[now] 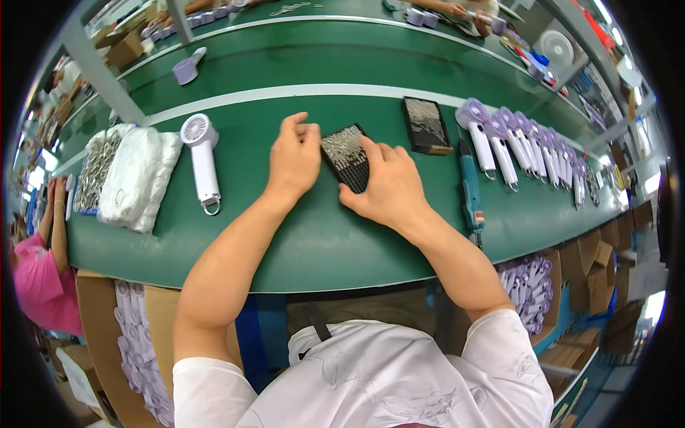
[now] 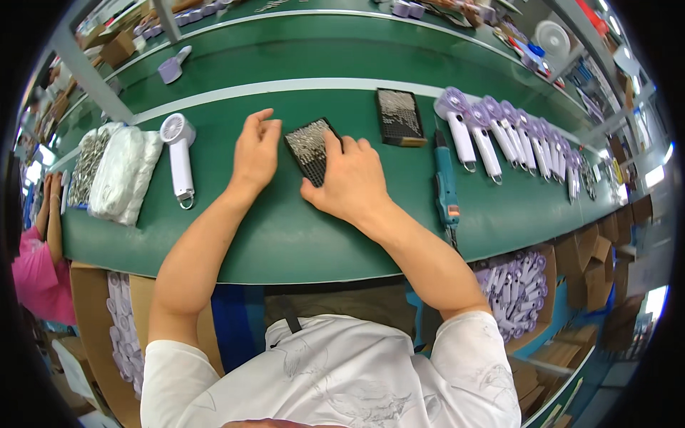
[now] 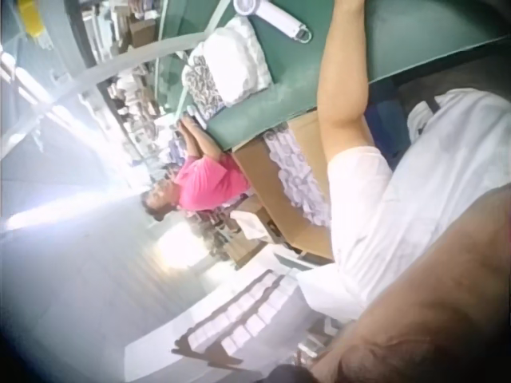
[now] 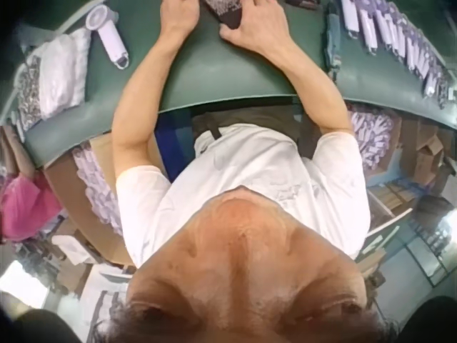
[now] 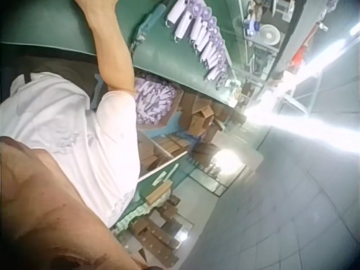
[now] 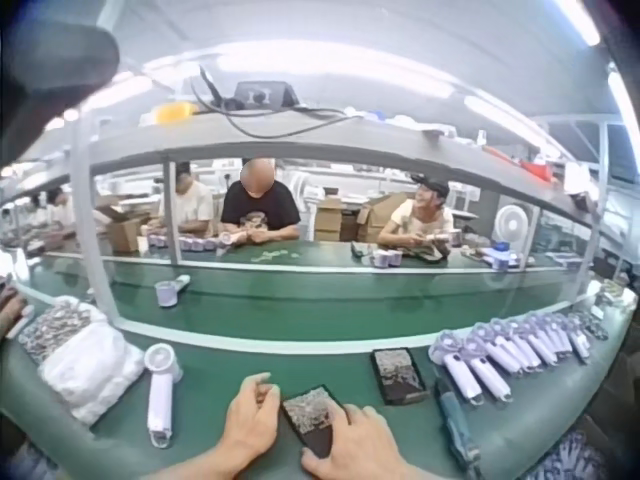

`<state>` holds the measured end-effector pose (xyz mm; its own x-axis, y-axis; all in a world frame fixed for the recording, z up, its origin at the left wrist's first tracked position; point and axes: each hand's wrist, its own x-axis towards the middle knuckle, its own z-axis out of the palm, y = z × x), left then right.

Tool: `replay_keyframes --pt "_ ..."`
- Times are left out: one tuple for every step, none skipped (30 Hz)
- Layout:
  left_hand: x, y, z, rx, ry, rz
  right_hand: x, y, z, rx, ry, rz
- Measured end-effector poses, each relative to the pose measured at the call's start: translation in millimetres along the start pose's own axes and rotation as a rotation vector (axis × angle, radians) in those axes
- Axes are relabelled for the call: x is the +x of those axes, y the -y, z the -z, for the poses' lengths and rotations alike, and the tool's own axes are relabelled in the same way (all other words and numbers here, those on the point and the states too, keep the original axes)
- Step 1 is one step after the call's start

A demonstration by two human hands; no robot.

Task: Assembling small portable fans by screwing components together using an electric screwdriver on a factory line.

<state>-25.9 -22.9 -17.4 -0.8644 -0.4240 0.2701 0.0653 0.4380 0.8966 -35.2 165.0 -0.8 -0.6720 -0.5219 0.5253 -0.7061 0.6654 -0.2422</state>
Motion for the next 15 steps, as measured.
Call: replay_keyframes --pt "3 7 0 -0.021 -0.014 -0.015 2 -2 1 0.01 -0.026 0.01" --pt "5 17 0 -0.044 -0.028 -0.026 4 -2 0 0.029 -0.009 0.005" --pt "8 21 0 -0.057 0.001 -0.006 2 -2 -1 0.054 -0.021 0.034" --pt "8 24 -2 -0.068 0.003 -0.005 0 -2 -1 0.076 -0.032 0.062" --pt "8 26 -2 -0.077 0.003 -0.006 -1 1 -1 0.113 0.01 0.011" --pt "8 27 -2 -0.094 0.0 0.008 0 0 -2 0.104 0.008 -0.007" --pt "8 27 0 -0.09 0.007 0.024 2 -2 -4 0.097 0.007 -0.024" --pt "6 22 2 -0.115 0.019 0.025 2 -4 -3 0.093 -0.015 -0.01" --pt "5 17 2 -0.141 0.029 0.025 0 -3 -3 0.083 -0.019 0.009" --pt "4 13 2 -0.136 0.039 0.034 -2 -3 -1 0.076 -0.022 0.031" --pt "3 12 5 -0.125 0.038 0.046 -2 -1 -1 0.1 0.025 -0.005" --pt "4 14 5 -0.13 0.041 0.05 0 -2 1 0.089 0.02 -0.033" --pt "4 15 4 -0.125 0.039 0.053 3 -4 1 0.082 0.016 -0.057" --pt "4 16 5 -0.154 0.041 0.047 4 -4 -1 0.092 -0.008 -0.022" --pt "4 17 6 -0.181 0.038 0.043 3 -3 -2 0.114 -0.001 -0.006"
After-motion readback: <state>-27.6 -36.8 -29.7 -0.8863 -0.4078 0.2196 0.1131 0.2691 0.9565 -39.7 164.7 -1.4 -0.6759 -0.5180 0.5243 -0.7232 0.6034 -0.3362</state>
